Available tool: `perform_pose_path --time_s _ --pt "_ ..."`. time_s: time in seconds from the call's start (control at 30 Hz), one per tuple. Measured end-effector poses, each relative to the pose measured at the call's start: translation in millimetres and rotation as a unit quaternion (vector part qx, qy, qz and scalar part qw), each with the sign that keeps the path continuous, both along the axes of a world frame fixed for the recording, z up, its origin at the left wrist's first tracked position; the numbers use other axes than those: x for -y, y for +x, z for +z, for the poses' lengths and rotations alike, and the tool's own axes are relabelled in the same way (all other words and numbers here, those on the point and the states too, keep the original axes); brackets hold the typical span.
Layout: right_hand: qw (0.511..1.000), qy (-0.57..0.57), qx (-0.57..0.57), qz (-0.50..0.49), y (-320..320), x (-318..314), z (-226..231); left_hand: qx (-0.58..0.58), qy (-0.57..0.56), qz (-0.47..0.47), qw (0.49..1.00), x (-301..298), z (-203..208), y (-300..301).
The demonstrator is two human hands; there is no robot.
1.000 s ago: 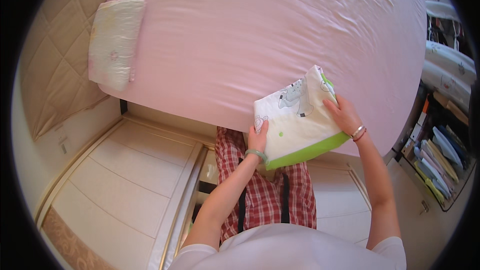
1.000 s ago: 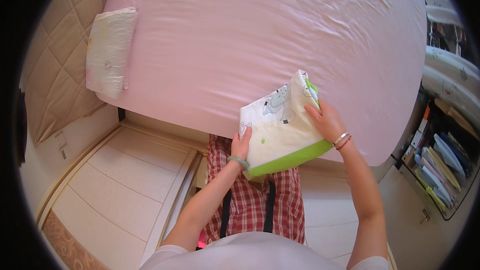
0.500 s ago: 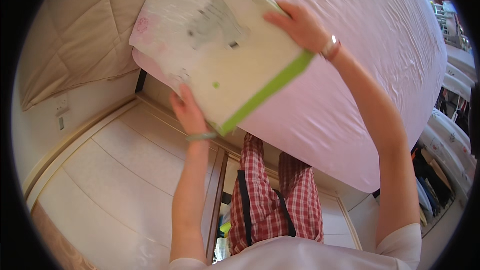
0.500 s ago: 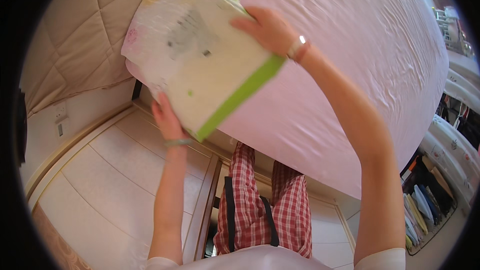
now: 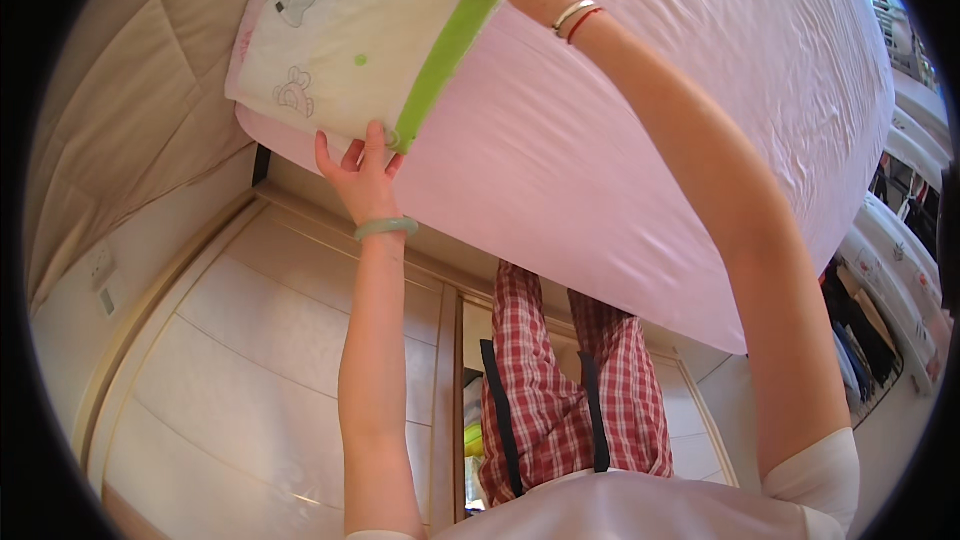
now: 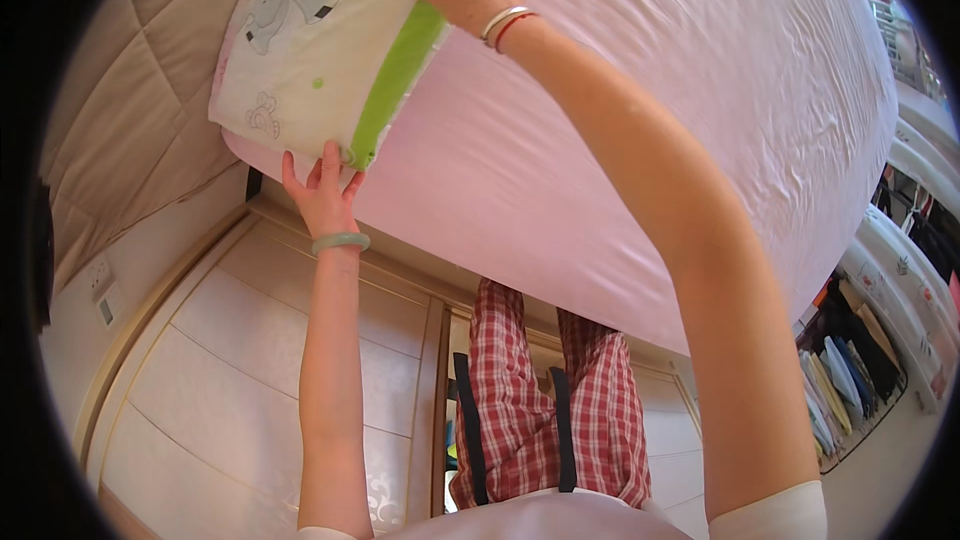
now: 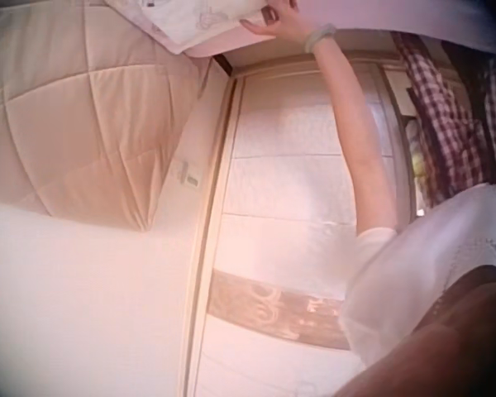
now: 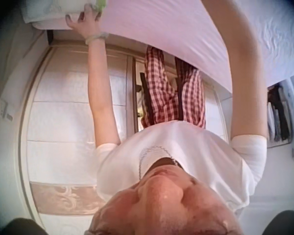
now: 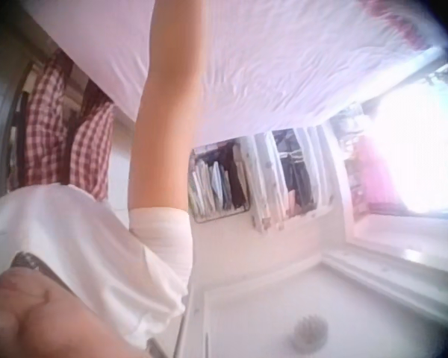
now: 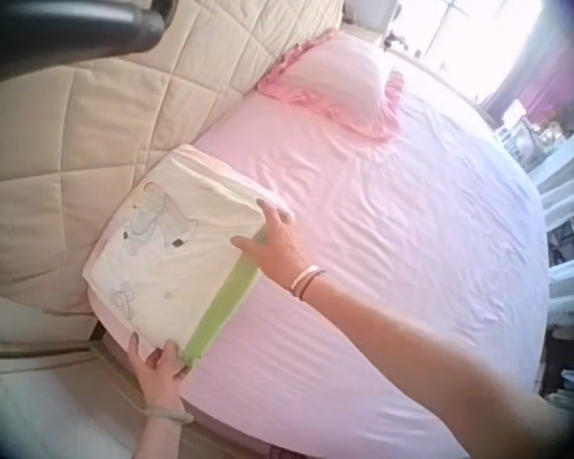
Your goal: The person folds a green and white patterned blanket on a bed, then smooths and tucks a pink fitted sheet over the mattress. The person adjusts the sheet edges and corners to ensure a neat fit.
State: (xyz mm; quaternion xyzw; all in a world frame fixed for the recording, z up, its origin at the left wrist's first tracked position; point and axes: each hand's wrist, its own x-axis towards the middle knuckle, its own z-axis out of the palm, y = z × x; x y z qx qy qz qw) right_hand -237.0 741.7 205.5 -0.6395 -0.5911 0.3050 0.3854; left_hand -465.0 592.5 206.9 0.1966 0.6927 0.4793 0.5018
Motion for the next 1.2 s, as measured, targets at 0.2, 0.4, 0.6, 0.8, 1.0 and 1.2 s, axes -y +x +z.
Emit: perform_pose_path --time_s 0.2,0.4,0.6,0.8,1.0,1.2 --pt "0.994 0.108 -0.014 0.022 1.4 -21.2 -10.5 -0.121 0.059 -0.060 0.989 -17.7 10.3 12.6" --pt "0.984 0.153 0.076 -0.048 23.1 -15.0 -42.1 -0.563 0.162 -0.161 0.794 -17.5 -2.1 16.3" --pt "0.984 0.026 0.175 0.016 25.5 11.8 -52.2 -0.689 0.121 -0.380 0.605 -26.2 -20.6 14.7" --pt "0.960 0.049 0.276 -0.008 76.3 32.7 -107.9 -0.477 0.257 -0.565 0.623 17.0 -31.3 21.5" --pt "0.913 0.138 0.370 0.105 48.6 35.5 -161.8 -0.636 -0.069 -0.512 0.573 8.8 -114.6 7.4" --pt "0.866 0.097 0.312 0.379 -45.5 128.9 -161.8 -0.628 -0.006 -0.482 0.611 53.9 -135.1 -50.8"
